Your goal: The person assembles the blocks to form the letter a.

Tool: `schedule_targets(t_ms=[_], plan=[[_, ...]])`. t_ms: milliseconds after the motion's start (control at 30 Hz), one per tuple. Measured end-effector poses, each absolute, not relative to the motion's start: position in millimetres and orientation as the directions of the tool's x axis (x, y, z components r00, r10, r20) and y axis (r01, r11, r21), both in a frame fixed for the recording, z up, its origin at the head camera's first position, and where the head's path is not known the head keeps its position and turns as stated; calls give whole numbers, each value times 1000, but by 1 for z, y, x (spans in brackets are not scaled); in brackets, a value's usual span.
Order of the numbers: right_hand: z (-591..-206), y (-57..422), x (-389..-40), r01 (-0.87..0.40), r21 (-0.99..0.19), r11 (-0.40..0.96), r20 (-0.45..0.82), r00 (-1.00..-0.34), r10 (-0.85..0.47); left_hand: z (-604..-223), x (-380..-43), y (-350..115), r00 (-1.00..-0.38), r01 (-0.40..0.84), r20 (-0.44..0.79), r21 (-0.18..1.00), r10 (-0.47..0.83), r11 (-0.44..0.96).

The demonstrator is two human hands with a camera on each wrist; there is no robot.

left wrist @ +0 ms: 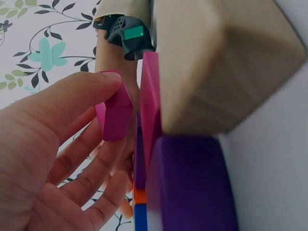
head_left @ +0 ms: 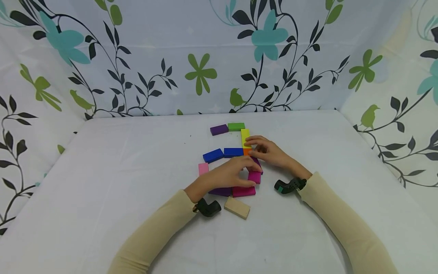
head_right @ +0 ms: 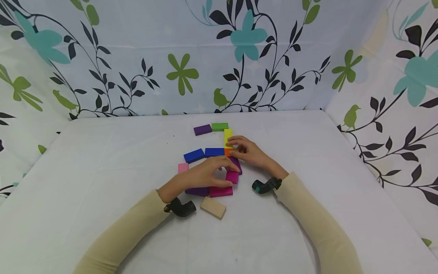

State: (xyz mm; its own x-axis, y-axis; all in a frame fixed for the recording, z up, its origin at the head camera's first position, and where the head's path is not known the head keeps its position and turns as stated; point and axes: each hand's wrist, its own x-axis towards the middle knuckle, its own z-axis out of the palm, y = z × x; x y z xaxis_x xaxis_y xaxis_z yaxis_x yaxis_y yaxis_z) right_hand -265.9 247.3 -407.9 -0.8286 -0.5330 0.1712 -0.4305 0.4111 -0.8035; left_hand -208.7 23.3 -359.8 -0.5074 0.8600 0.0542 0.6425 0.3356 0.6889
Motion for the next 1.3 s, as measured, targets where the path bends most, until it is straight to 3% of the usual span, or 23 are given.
schedule_targets(t_ms=[667, 1300], plan=[[-405, 246, -261, -428, -801, 418, 163, -828, -537, -368, -207, 44, -481, 738, 52, 564, 875, 372], [-402, 244, -260, -418, -802, 427, 157, -836, -525, -367, -206, 43, -490, 717, 2, 570, 872, 401]])
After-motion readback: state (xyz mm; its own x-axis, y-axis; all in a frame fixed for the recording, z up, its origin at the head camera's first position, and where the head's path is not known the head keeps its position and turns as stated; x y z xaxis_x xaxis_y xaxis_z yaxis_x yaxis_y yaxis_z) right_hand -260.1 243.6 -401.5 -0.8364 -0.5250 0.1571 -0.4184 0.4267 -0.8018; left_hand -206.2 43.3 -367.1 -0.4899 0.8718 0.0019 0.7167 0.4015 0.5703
